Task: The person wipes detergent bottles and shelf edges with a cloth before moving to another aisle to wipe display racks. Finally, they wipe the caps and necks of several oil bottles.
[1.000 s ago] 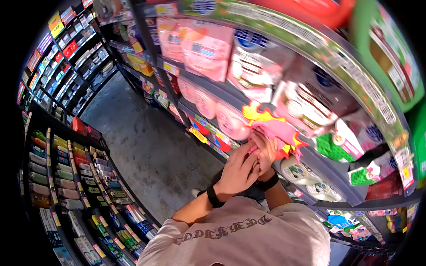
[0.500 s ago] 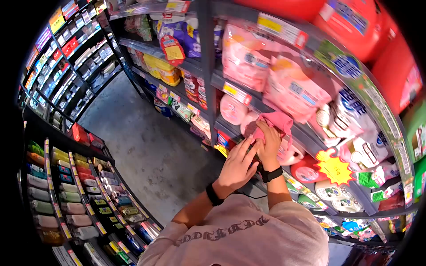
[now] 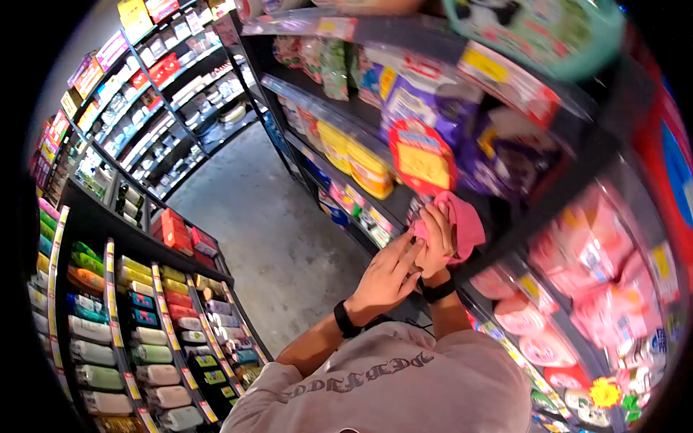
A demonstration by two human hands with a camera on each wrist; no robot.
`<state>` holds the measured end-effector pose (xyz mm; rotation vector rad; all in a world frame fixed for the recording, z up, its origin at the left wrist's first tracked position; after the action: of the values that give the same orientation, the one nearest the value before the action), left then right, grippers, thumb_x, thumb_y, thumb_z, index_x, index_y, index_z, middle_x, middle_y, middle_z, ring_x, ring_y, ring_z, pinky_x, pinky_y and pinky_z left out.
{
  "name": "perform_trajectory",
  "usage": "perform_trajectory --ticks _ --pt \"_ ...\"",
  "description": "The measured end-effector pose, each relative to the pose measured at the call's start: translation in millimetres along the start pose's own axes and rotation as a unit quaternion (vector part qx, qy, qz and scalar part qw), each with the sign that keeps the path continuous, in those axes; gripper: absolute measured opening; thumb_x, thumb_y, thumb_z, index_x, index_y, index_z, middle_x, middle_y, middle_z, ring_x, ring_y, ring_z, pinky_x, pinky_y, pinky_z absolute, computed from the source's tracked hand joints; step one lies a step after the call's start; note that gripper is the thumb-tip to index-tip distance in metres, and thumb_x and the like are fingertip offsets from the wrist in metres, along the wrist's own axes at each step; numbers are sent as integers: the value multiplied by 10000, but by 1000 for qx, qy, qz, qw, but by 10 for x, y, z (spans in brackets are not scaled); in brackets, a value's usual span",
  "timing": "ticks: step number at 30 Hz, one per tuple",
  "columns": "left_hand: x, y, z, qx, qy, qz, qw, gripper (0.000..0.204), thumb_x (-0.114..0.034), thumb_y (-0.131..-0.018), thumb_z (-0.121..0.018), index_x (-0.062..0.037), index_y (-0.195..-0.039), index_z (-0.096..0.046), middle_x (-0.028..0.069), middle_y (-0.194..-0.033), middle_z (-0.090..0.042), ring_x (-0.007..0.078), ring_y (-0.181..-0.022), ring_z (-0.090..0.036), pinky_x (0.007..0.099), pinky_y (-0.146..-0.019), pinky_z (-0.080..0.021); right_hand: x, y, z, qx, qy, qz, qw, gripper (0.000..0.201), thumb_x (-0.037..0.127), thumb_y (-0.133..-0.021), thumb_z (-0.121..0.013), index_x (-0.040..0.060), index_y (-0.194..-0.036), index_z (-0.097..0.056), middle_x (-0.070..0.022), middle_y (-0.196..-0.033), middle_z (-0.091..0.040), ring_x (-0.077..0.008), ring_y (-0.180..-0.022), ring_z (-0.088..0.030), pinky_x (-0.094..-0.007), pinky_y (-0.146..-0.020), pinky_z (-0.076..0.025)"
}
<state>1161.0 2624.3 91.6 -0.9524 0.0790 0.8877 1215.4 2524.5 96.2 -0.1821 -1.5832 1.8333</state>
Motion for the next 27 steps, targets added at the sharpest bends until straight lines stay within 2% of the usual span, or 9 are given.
perform_trajectory --ticks 2,11,15,19,21,23,25,26,27 --pt "359 -180 203 0 -10 -9 1000 546 -119 -805 -668 -2 -1301 -471 242 -1336 -456 402 -1181 -502 447 -988 -429 65 -173 -397 23 22 2 1000 267 80 -855 -564 -5 -1097 -640 -156 -1168 -635 -378 -1151 -574 -442 -967 -460" --pt "1898 -442 846 -70 27 52 996 598 -58 -771 -700 -11 -1317 -461 236 -1324 -458 409 -1169 -504 441 -980 -441 72 -658 -2118 91 -40 -15 995 285 37 -833 -560 1 -1108 -628 -181 -1143 -632 -393 -1129 -585 -429 -941 -476" --pt "2683 -575 1206 -68 48 37 996 608 -65 -771 -704 -12 -1322 -452 235 -1325 -455 414 -1171 -497 443 -980 -438 -10 -795 -2929 101 -15 -40 994 318 32 -804 -555 10 -1115 -618 -181 -1170 -620 -394 -1153 -567 -423 -973 -451" --pt "3588 -754 1605 -38 41 30 998 632 -91 -774 -706 -11 -1335 -427 235 -1340 -447 419 -1171 -494 437 -971 -441 117 -1102 -3905 97 23 8 995 358 5 -774 -529 13 -1122 -612 -184 -1187 -615 -374 -1132 -579 -435 -959 -449" --pt "4040 -867 1887 -43 44 14 998 632 -106 -785 -695 -13 -1344 -416 224 -1356 -442 402 -1178 -494 431 -981 -433 54 -1234 -4430 99 -11 -21 995 356 19 -786 -522 14 -1131 -608 -177 -1169 -625 -369 -1126 -581 -444 -947 -450" --pt "4439 -951 2160 -20 22 -4 1000 611 -117 -798 -681 -16 -1342 -423 212 -1362 -442 382 -1179 -497 427 -997 -421 134 -1408 -4889 97 -33 -12 995 360 13 -791 -513 12 -1140 -601 -171 -1163 -632 -362 -1120 -582 -437 -959 -442" --pt "4859 -966 2417 -20 28 6 999 592 -122 -807 -668 -23 -1341 -431 203 -1358 -448 366 -1190 -492 426 -1006 -415 81 -1453 -5280 72 35 -54 995 363 0 -800 -504 11 -1151 -598 -168 -1153 -636 -349 -1108 -585 -409 -968 -438" --pt "5088 -982 2514 -13 26 22 999 583 -124 -813 -663 -25 -1340 -435 198 -1355 -451 363 -1198 -485 425 -1011 -411 33 -1478 -5476 66 1 -100 993 347 2 -833 -480 7 -1162 -594 -165 -1179 -627 -327 -1134 -574 -390 -996 -418" --pt "5292 -986 2579 -5 25 38 999 573 -127 -818 -659 -28 -1338 -439 193 -1353 -454 360 -1206 -479 423 -1015 -407 52 -1511 -5666 68 5 -104 992 347 2 -833 -480 7 -1162 -594 -165 -1179 -627 -327 -1134 -574 -390 -996 -418"
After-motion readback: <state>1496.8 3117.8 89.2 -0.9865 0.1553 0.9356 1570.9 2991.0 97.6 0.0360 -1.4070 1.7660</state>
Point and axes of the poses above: each hand's wrist, its own y-axis away from the middle knuckle, its own z-axis out of the back of the hand, x = y × z, the point moved 9 cm from there along -y, towards the middle knuckle
